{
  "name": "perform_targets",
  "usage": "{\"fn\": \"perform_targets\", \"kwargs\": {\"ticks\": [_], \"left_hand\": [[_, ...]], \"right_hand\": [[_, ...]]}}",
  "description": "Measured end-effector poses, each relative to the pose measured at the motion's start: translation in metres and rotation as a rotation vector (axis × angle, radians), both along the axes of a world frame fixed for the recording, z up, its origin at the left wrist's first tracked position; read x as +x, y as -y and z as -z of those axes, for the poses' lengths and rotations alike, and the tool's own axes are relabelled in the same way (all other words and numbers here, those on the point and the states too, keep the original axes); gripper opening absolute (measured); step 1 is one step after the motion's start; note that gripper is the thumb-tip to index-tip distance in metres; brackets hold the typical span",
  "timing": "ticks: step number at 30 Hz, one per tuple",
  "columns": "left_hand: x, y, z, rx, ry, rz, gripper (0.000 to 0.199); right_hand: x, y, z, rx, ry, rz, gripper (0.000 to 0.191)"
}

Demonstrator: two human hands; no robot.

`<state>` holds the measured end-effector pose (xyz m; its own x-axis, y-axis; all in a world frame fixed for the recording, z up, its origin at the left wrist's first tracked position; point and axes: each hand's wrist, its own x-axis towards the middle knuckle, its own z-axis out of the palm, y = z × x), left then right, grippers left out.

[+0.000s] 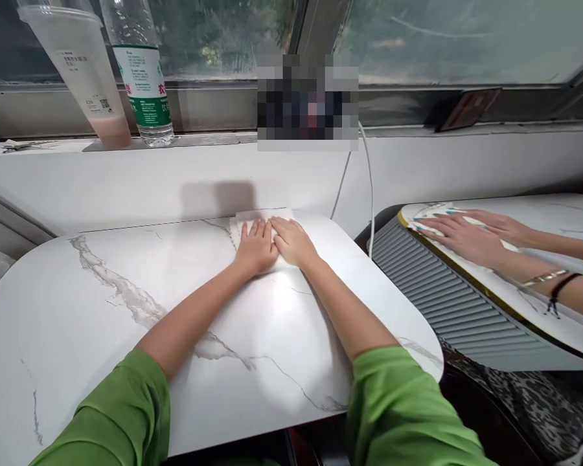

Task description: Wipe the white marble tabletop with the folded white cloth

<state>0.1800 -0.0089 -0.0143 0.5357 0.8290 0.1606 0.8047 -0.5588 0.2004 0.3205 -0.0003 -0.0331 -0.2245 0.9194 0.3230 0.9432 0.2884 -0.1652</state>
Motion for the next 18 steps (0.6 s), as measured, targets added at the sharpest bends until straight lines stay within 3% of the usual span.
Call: {"fn": "perform_targets", "kwargs": {"ticks": [4,8,14,18], "left_hand": [[0.001,-0.027,-0.001,0.002,0.014,-0.044,0.057],[0.002,-0.028,0.002,0.035,0.037,-0.039,0.056],[0.001,-0.006,0.001,0.03,0.013,-0.046,0.056],[0.001,0.028,-0.003,0.029,-0.01,-0.062,0.057]], "right_hand": [[-0.003,-0.028,0.0,0.016,-0.027,0.032,0.054],[-0.001,-0.028,0.002,0.023,-0.004,0.039,0.054],[-0.004,-0.003,0.0,0.022,-0.01,0.045,0.054],[-0.006,0.028,-0.004,0.001,-0.006,0.024,0.055]]}}
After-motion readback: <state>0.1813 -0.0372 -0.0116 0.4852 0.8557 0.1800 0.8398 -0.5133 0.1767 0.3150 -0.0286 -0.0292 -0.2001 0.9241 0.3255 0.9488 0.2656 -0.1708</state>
